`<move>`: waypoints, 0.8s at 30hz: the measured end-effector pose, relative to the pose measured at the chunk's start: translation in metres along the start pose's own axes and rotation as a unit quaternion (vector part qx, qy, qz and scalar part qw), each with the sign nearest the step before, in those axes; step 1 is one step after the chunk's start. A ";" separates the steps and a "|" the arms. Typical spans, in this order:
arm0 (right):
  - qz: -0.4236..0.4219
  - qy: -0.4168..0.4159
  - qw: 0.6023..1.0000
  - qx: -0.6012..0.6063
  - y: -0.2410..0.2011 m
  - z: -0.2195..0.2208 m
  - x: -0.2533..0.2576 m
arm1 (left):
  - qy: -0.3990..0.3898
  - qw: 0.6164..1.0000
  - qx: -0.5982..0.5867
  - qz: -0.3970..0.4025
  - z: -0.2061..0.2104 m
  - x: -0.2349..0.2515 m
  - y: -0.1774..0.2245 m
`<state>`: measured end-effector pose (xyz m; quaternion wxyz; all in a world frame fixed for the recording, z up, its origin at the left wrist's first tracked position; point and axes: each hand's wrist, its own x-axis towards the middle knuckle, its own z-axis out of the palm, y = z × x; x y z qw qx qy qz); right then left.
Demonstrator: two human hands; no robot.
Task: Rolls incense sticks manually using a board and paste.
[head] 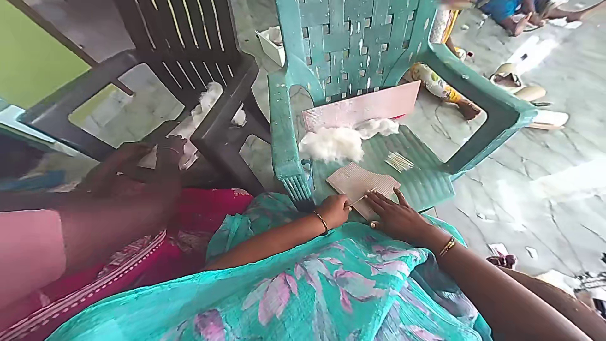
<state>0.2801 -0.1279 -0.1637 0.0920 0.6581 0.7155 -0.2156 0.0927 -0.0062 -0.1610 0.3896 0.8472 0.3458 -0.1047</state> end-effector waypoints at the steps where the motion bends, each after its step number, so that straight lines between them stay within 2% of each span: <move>1: 0.001 -0.002 1.000 -0.001 0.000 0.000 -0.007 | -0.002 1.000 0.003 0.007 0.002 -0.001 0.001; 3: -0.007 0.030 1.000 0.004 0.004 0.003 -0.017 | -0.002 1.000 0.010 0.013 0.004 -0.003 0.002; 5: -0.017 0.140 0.990 0.021 0.007 0.016 -0.024 | 0.012 1.000 0.007 0.020 0.006 -0.005 0.002; 7: -0.019 0.286 0.957 0.037 0.009 0.033 -0.023 | 0.027 0.999 -0.003 0.029 0.008 -0.009 0.001; 9: 0.012 0.351 0.935 0.043 0.005 0.035 -0.022 | 0.036 0.999 -0.006 0.034 0.008 -0.013 0.002; 11: 0.034 0.388 0.920 0.034 0.004 0.034 -0.018 | 0.043 0.998 -0.007 0.045 0.007 -0.018 0.002; 14: 0.016 0.432 0.902 0.007 0.006 0.036 -0.008 | 0.047 0.997 -0.008 0.067 0.007 -0.023 0.002; 20: -0.023 0.451 0.892 0.016 0.007 0.036 -0.001 | 0.041 0.994 -0.014 0.096 0.005 -0.030 0.003; 24: -0.014 0.459 0.888 0.007 0.005 0.028 -0.010 | 0.028 0.991 0.003 0.132 -0.002 -0.027 -0.004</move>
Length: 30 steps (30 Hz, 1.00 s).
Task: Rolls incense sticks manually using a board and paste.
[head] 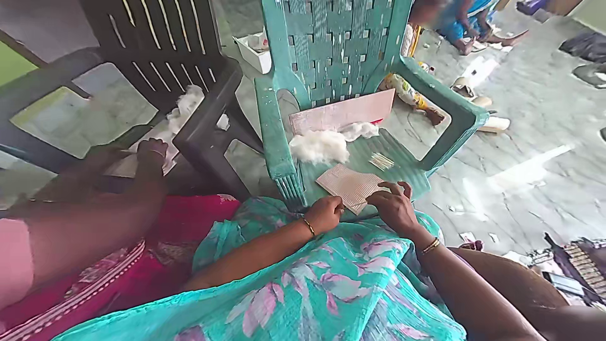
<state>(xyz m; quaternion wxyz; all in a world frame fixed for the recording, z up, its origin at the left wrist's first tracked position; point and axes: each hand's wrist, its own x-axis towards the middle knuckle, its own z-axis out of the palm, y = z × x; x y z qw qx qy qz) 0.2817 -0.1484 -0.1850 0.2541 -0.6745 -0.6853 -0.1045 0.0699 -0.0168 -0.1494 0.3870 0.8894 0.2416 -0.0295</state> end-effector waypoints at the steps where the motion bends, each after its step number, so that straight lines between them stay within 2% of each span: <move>1: 0.008 0.003 1.000 -0.008 0.002 -0.003 0.000 | 0.002 1.000 0.007 0.009 -0.002 0.000 -0.004; 3: 0.042 0.009 0.999 -0.020 0.010 -0.007 -0.001 | 0.012 1.000 0.019 0.019 -0.005 -0.003 -0.015; 6: 0.154 0.002 0.988 -0.013 0.027 -0.012 0.008 | 0.013 1.000 0.008 -0.011 -0.011 -0.008 -0.031; 8: 0.253 -0.042 0.967 0.001 0.032 -0.016 0.025 | 0.005 0.999 -0.011 -0.029 -0.011 -0.009 -0.037; 11: 0.326 -0.078 0.942 -0.009 0.042 -0.005 0.056 | 0.004 0.999 -0.023 -0.023 -0.007 -0.008 -0.044; 17: 0.377 -0.127 0.917 -0.046 0.062 0.031 0.090 | -0.002 0.999 -0.042 -0.009 -0.003 -0.006 -0.053; 24: 0.455 -0.092 0.885 -0.025 0.067 0.021 0.080 | 0.012 0.999 -0.032 0.037 0.005 -0.005 -0.064; 27: 0.456 -0.085 0.886 -0.015 0.063 0.016 0.069 | 0.020 0.998 -0.028 0.051 0.006 -0.005 -0.065; 30: 0.416 -0.088 0.905 -0.013 0.056 0.018 0.061 | 0.030 0.997 -0.024 0.063 0.008 -0.006 -0.068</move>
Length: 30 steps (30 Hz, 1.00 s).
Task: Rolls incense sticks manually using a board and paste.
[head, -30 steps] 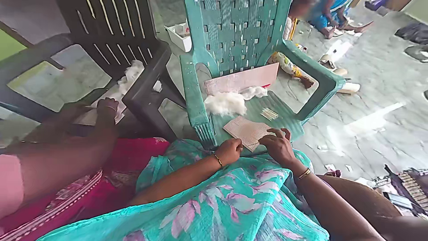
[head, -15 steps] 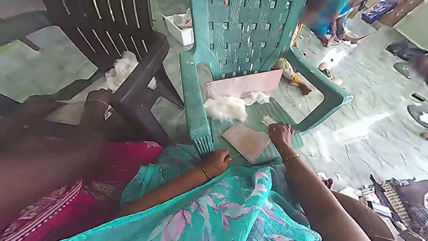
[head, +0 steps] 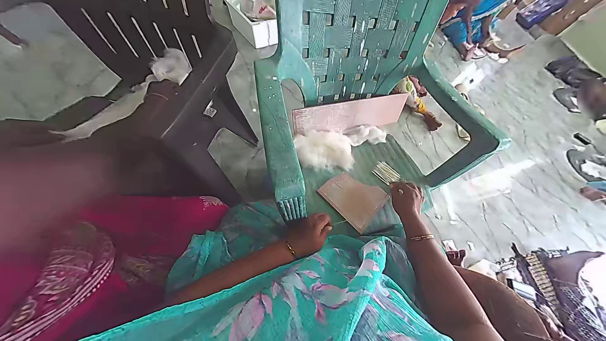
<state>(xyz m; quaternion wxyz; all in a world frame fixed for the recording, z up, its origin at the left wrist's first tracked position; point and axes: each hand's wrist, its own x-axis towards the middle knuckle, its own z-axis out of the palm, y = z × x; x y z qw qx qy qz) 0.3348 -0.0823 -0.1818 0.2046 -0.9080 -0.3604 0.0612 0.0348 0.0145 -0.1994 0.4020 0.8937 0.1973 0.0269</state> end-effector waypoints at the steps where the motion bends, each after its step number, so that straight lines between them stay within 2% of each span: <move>1: -0.016 -0.002 1.000 -0.005 -0.001 0.002 -0.002 | 0.004 1.000 -0.001 0.006 0.001 -0.001 -0.001; 5: -0.010 -0.017 0.999 -0.043 -0.006 0.007 -0.003 | 0.010 1.000 -0.004 0.026 0.001 -0.002 -0.005; 9: 0.007 -0.004 0.999 -0.042 -0.013 0.001 0.001 | -0.025 0.999 -0.025 0.011 -0.007 -0.002 -0.005; 13: -0.069 0.019 0.997 -0.015 -0.034 0.004 0.007 | -0.029 0.998 -0.042 0.039 -0.009 -0.004 -0.011; 16: -0.144 -0.004 0.990 -0.006 -0.065 0.011 0.015 | -0.026 0.996 -0.043 0.075 -0.006 -0.002 -0.018; 19: -0.252 -0.027 0.967 -0.002 -0.093 0.032 0.028 | -0.065 0.994 -0.052 0.077 -0.010 0.002 -0.017; 22: -0.323 -0.055 0.945 0.026 -0.122 0.054 0.034 | -0.109 0.989 -0.066 0.073 -0.016 0.006 -0.012; 26: -0.354 -0.073 0.933 0.007 -0.156 0.077 0.037 | -0.132 0.987 -0.061 0.070 -0.018 0.008 -0.013; 30: -0.362 -0.046 0.931 0.020 -0.169 0.088 0.033 | -0.138 0.985 -0.065 0.080 -0.019 0.009 -0.015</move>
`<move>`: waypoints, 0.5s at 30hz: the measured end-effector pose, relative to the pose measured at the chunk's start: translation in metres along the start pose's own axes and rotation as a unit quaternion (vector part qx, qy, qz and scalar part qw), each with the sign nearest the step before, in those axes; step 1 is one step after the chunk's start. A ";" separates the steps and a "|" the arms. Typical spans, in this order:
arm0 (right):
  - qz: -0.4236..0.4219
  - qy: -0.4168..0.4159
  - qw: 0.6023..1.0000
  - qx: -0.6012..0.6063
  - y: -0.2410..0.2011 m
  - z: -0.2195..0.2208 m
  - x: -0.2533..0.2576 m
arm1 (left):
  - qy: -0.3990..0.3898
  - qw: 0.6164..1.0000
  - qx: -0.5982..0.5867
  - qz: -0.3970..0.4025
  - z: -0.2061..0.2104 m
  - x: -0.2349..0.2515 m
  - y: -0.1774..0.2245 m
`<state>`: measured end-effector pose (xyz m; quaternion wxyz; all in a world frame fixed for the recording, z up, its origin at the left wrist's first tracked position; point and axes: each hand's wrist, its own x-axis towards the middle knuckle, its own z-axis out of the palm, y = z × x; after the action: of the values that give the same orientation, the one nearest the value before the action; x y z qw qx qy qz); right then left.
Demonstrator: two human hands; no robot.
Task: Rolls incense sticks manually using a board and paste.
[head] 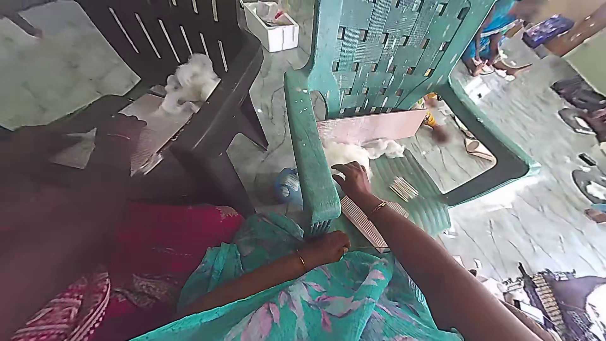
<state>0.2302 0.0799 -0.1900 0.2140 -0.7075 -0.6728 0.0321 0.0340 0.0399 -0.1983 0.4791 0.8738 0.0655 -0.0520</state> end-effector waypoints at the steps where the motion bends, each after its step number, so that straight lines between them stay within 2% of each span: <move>1: -0.004 0.011 1.000 0.003 0.000 0.002 0.000 | 0.002 1.000 0.000 0.006 0.000 0.000 -0.001; 7: -0.060 0.002 0.997 0.046 0.004 -0.006 -0.015 | -0.014 1.000 0.010 0.007 0.000 0.002 -0.001; 10: -0.062 0.041 0.992 0.103 0.005 -0.023 -0.033 | -0.002 1.000 0.018 0.006 0.002 0.002 -0.001; 12: -0.007 0.071 0.988 0.136 0.003 -0.039 -0.048 | 0.026 0.999 0.024 0.018 0.006 0.001 -0.002; 15: 0.140 0.100 0.968 0.184 0.004 -0.063 -0.064 | 0.064 0.997 0.021 0.024 0.010 -0.003 -0.003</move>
<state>0.2492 0.0022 -0.1499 0.3998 -0.7430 -0.5245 0.1139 0.0299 0.0325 -0.2059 0.4570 0.8863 0.0738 0.0145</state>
